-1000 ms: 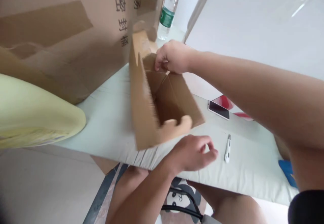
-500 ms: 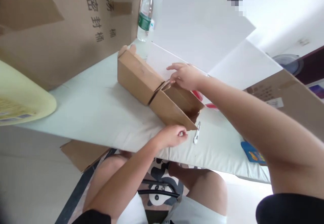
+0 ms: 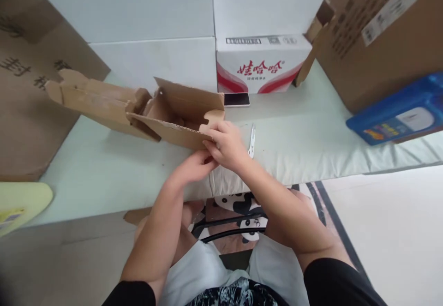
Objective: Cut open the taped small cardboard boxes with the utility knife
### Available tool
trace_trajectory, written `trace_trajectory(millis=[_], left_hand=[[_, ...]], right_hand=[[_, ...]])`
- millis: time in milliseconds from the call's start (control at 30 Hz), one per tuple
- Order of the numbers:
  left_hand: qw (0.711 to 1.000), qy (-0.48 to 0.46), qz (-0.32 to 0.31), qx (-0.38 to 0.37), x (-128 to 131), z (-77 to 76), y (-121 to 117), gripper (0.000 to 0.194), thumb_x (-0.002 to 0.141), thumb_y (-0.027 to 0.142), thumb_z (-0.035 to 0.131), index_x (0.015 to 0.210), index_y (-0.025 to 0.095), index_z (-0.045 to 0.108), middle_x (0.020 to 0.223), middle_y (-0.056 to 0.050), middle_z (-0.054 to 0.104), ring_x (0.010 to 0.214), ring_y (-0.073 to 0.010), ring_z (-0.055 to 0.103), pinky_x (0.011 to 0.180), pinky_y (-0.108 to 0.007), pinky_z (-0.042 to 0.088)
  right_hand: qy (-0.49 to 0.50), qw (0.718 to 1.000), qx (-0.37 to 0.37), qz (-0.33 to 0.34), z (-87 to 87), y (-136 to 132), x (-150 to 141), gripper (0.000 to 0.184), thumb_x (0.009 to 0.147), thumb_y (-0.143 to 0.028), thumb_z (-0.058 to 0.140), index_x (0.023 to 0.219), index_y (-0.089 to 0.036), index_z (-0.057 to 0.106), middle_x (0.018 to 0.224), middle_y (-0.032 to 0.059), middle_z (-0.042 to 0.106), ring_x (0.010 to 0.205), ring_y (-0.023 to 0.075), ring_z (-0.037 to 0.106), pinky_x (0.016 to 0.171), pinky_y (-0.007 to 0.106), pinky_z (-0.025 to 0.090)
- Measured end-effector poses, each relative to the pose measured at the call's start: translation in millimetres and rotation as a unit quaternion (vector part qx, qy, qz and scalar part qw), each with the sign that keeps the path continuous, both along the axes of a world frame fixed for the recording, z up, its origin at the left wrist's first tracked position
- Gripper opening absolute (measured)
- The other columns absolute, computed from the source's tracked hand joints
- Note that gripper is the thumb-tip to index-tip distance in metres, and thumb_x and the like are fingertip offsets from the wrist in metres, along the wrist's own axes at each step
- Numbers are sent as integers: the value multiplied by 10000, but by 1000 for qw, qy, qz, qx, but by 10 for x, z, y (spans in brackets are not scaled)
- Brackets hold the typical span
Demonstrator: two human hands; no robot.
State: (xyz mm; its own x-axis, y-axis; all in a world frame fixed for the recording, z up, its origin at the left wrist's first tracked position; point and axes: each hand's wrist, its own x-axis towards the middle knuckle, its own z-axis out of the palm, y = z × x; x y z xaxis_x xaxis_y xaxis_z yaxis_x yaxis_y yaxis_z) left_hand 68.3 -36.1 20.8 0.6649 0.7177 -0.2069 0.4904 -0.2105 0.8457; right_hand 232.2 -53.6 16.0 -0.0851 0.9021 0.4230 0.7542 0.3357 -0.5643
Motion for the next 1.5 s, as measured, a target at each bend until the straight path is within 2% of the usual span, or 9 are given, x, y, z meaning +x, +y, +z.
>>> trace_trajectory(millis=[100, 167, 233, 367, 533, 667, 1033, 1200, 1500], left_hand=[[997, -63, -46, -22, -257, 347, -89, 142, 875, 333, 621, 805, 218, 669, 650, 7, 615, 570, -146, 520, 549, -292, 392], [967, -243, 51, 65, -432, 532, -85, 206, 898, 370, 628, 738, 240, 637, 494, 42, 504, 433, -126, 449, 472, -281, 365], [850, -443, 186, 217, -527, 593, 2, 333, 838, 428, 679, 621, 232, 517, 414, 72, 373, 337, -92, 288, 408, -261, 289], [651, -475, 447, 388, -469, 367, 304, 123, 664, 199, 580, 608, 209, 470, 508, 65, 361, 441, -83, 367, 481, -239, 360], [829, -344, 378, 228, -325, -75, 532, 484, 646, 269, 860, 1083, 228, 656, 1140, -49, 688, 1098, -212, 653, 958, -354, 518], [913, -308, 262, 46, -238, -248, 563, 638, 678, 458, 922, 1213, 289, 619, 1260, -66, 693, 1138, -270, 691, 975, -423, 551], [898, -386, 179, 108, -124, -360, 534, 314, 765, 570, 805, 869, 276, 770, 1120, -49, 693, 1095, -263, 660, 1010, -433, 542], [935, -233, 161, 213, -224, -369, 542, 484, 843, 728, 667, 753, 253, 674, 1127, -62, 635, 1184, -298, 605, 1102, -516, 482], [952, 59, 95, 286, -191, 173, 186, 338, 967, 436, 634, 1275, 309, 691, 1532, -88, 498, 1491, -344, 449, 1251, -576, 389]], right_hand=[[92, 994, 48, 20, -2, -60, 219, 206, 954, -258, 552, 949, -294, 755, 1075, 80, 775, 1101, 305, 705, 1002, 556, 565], [152, 983, 92, 50, -14, -153, 427, 182, 948, -230, 578, 968, -298, 746, 1078, 49, 797, 1170, 285, 717, 1070, 535, 557], [197, 971, 114, 74, -55, -245, 619, 178, 938, -228, 604, 1008, -292, 754, 1061, 38, 815, 1202, 284, 726, 1085, 520, 561], [258, 963, 65, 30, -182, -377, 823, 221, 958, -338, 617, 1099, -271, 773, 1220, 78, 803, 1160, 310, 755, 1035, 526, 589], [248, 966, 51, 52, -271, -436, 839, 244, 976, -454, 608, 950, -268, 763, 995, 79, 828, 1162, 322, 750, 1000, 529, 598], [256, 965, 59, -1, -307, -436, 821, 215, 954, -450, 660, 1083, -279, 680, 1073, 74, 798, 1018, 281, 770, 888, 468, 623], [232, 963, 68, -116, -419, -309, 813, 538, 984, -515, 529, 1482, -359, 399, 1516, 109, 546, 1465, 338, 527, 1198, 637, 467], [209, 972, 61, -89, -393, -321, 853, 342, 980, -430, 567, 1302, -340, 638, 1524, 76, 590, 1493, 351, 504, 1268, 647, 369], [190, 973, 74, -110, -418, -292, 836, 222, 958, -389, 558, 1068, -278, 716, 1441, 93, 670, 1396, 340, 602, 1215, 627, 441]])
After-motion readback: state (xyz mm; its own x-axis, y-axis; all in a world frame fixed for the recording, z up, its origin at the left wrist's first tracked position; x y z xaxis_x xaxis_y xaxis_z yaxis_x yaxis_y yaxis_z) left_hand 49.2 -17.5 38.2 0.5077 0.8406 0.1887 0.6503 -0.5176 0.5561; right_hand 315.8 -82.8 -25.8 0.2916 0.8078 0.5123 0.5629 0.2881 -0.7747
